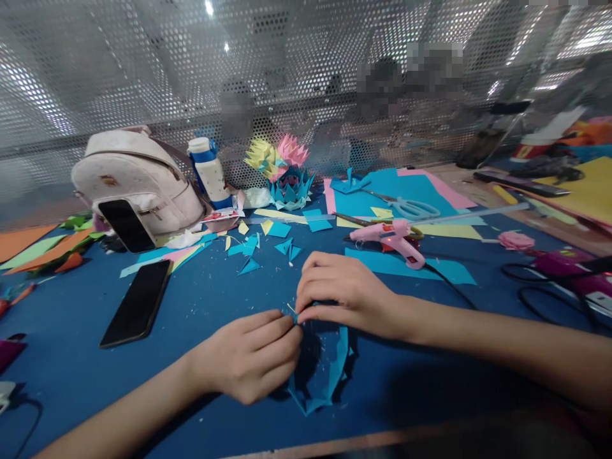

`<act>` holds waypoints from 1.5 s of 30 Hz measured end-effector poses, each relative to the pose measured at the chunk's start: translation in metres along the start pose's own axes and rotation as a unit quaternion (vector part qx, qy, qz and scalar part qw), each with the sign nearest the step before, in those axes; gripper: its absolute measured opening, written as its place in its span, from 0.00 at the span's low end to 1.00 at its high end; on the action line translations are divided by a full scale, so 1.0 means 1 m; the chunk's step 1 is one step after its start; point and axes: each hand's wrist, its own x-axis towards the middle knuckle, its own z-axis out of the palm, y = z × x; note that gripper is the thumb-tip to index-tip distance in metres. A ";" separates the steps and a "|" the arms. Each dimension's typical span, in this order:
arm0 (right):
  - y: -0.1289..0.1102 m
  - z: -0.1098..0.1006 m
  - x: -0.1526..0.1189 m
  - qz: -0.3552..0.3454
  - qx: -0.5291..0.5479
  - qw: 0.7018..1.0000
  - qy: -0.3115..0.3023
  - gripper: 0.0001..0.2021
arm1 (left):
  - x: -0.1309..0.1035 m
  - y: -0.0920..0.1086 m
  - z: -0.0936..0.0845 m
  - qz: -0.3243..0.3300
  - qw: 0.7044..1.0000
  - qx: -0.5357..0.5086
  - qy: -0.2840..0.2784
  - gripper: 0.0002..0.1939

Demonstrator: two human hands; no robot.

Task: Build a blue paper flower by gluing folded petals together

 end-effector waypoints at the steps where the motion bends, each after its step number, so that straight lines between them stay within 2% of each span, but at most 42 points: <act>1: 0.000 -0.001 0.000 -0.005 -0.019 1.000 -0.003 0.06 | -0.001 0.000 0.000 -0.003 1.000 0.002 0.000 0.15; 8: -0.001 -0.002 0.000 -0.039 -0.103 0.994 0.003 0.07 | -0.004 0.000 0.003 -0.022 0.999 -0.027 0.018 0.13; 10: -0.001 -0.003 0.000 -0.061 -0.131 0.989 0.032 0.09 | -0.005 0.001 0.003 -0.081 0.993 -0.070 0.053 0.12; 12: -0.001 -0.004 -0.001 -0.079 -0.157 0.982 0.069 0.09 | -0.006 0.001 0.004 -0.197 0.968 -0.125 0.096 0.14; 14: 0.000 -0.004 -0.001 -0.097 -0.174 0.975 0.102 0.08 | -0.007 0.001 0.007 -0.338 0.901 -0.239 0.130 0.13; 15: 0.001 -0.003 -0.002 -0.108 -0.183 0.970 0.115 0.07 | -0.007 0.001 0.009 -0.399 0.842 -0.332 0.145 0.12; 16: 0.002 -0.002 -0.002 -0.117 -0.194 0.966 0.125 0.06 | -0.007 0.000 0.012 -0.438 0.770 -0.441 0.145 0.15; 18: 0.003 0.001 -0.004 -0.132 -0.215 0.959 0.133 0.05 | -0.007 -0.001 0.019 -0.456 0.624 -0.623 0.121 0.22; 19: 0.004 0.002 -0.005 -0.136 -0.221 0.957 0.133 0.06 | -0.007 -0.002 0.022 -0.455 0.569 -0.677 0.103 0.23; 20: 0.004 0.004 -0.005 -0.137 -0.223 0.956 0.132 0.06 | -0.007 -0.002 0.025 -0.451 0.527 -0.715 0.089 0.24; 21: 0.004 0.004 -0.006 -0.136 -0.217 0.958 0.128 0.06 | -0.007 -0.003 0.027 -0.450 0.496 -0.738 0.080 0.24; 23: 0.004 0.004 -0.006 -0.123 -0.183 0.969 0.108 0.06 | -0.008 -0.004 0.027 -0.452 0.473 -0.752 0.086 0.23; 25: 0.004 0.002 -0.004 -0.080 -0.121 0.986 0.080 0.10 | -0.008 -0.006 0.024 -0.456 0.478 -0.743 0.110 0.20; 27: 0.006 0.000 -0.002 -0.016 -0.042 0.997 0.058 0.19 | -0.010 -0.009 0.019 -0.458 0.501 -0.722 0.132 0.18; 30: 0.014 0.000 0.001 0.086 0.099 0.991 0.027 0.29 | -0.016 -0.016 0.013 -0.460 0.569 -0.668 0.134 0.16; 32: 0.020 0.001 0.001 0.149 0.180 0.972 -0.011 0.27 | -0.021 -0.020 0.012 -0.461 0.626 -0.616 0.129 0.15; 35: 0.029 0.002 -0.001 0.213 0.238 0.946 -0.045 0.20 | -0.028 -0.025 0.011 -0.461 0.677 -0.561 0.120 0.13; 39: 0.033 0.001 -0.001 0.220 0.282 0.933 -0.046 0.14 | -0.032 -0.031 0.009 -0.456 0.707 -0.536 0.075 0.15; 43: 0.030 -0.002 0.000 0.190 0.322 0.925 -0.061 0.14 | -0.036 -0.035 0.006 -0.441 0.705 -0.556 -0.003 0.31; 45: 0.029 -0.002 0.000 0.162 0.318 0.932 -0.060 0.14 | -0.038 -0.036 0.007 -0.433 0.705 -0.562 -0.021 0.32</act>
